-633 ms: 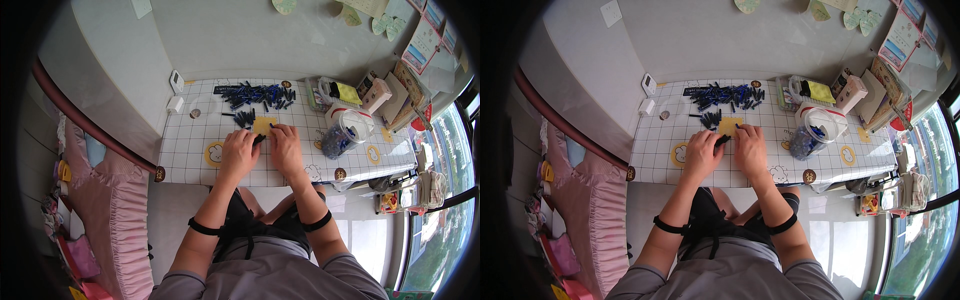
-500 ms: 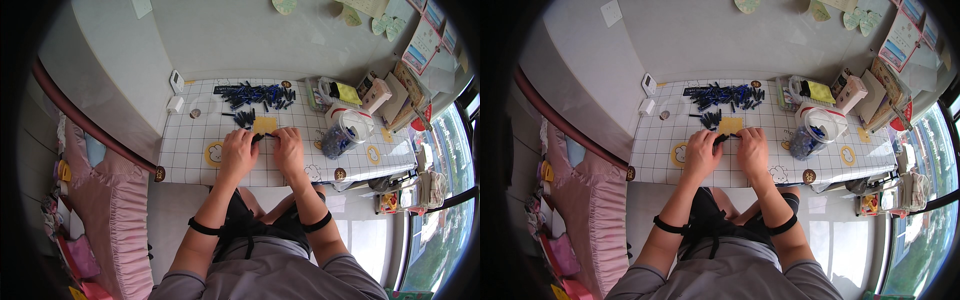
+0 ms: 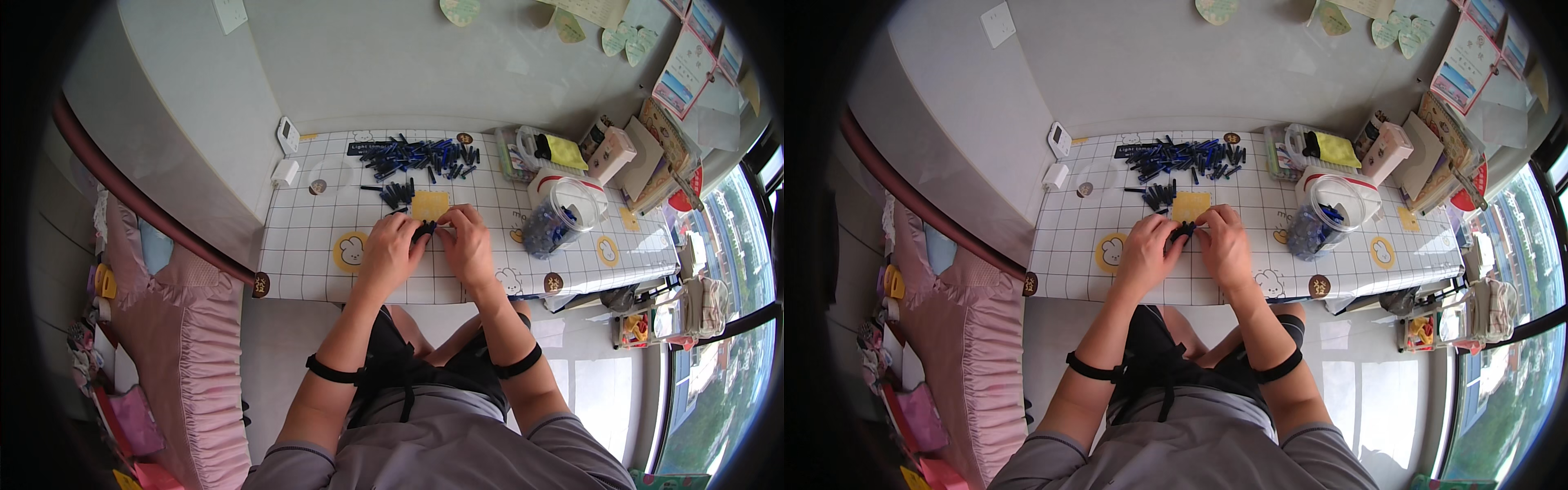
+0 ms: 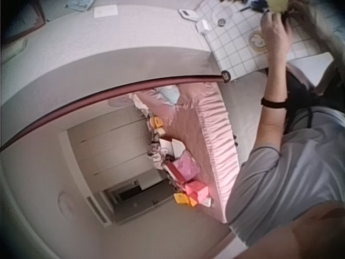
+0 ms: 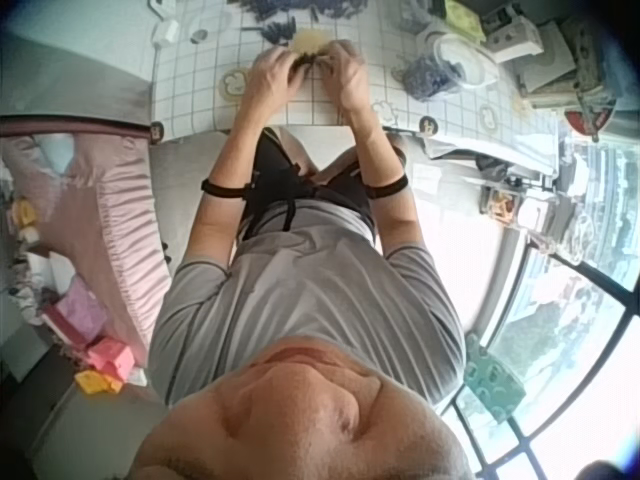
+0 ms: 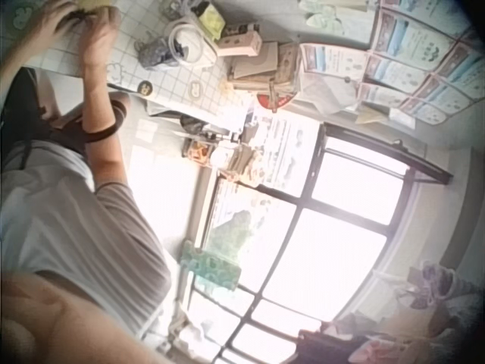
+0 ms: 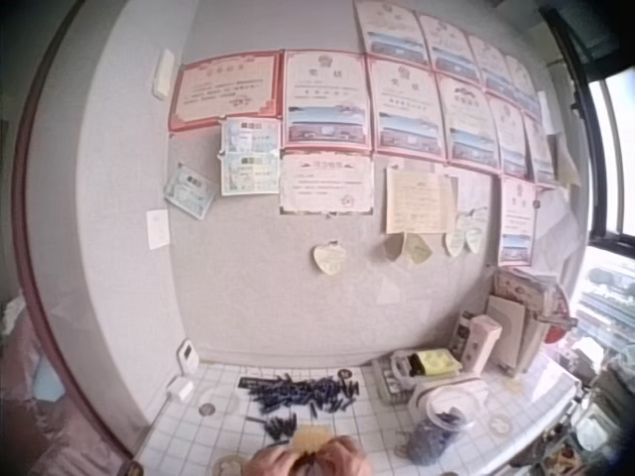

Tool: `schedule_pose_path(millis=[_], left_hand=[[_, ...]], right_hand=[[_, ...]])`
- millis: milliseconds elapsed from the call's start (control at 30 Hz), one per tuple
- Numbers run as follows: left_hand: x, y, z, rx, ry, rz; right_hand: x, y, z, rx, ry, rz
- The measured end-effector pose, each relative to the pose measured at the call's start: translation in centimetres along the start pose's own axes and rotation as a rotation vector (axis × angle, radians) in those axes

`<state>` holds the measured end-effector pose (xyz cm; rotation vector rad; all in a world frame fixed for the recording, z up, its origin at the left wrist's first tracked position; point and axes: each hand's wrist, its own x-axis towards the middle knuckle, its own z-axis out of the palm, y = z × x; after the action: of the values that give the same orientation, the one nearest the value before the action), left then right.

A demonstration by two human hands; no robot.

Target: The person assembles small blue and black plastic parts by hand on a desk, picking them from a pile and joining them one by one.

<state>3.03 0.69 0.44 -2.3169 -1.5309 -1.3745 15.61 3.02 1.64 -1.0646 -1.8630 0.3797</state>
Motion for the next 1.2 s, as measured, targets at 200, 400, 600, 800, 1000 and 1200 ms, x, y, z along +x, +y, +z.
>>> schedule_pose_path(millis=[200,400,600,800,1000,1200], left_hand=[[0.01,-0.18,-0.09,-0.050,-0.022,0.015],[0.01,-0.23,-0.14,-0.055,-0.031,0.015],[0.03,-0.19,-0.19,-0.028,-0.007,-0.016],[-0.03,-0.21,-0.11,-0.007,0.011,-0.032],[0.08,-0.49,-0.03,-0.016,0.008,-0.031],[0.31,-0.87,-0.01,-0.014,-0.005,0.014]], right_hand=[[0.02,-0.06,-0.10,-0.134,-0.064,-0.134],[0.00,0.01,-0.05,-0.128,-0.087,-0.142],[0.13,-0.20,-0.05,-0.155,-0.123,-0.163],[0.06,-0.28,0.08,-0.242,-0.181,-0.158],[0.27,-0.37,0.03,-0.244,-0.208,-0.155],[0.37,-0.04,0.33,-0.214,-0.164,-0.162]])
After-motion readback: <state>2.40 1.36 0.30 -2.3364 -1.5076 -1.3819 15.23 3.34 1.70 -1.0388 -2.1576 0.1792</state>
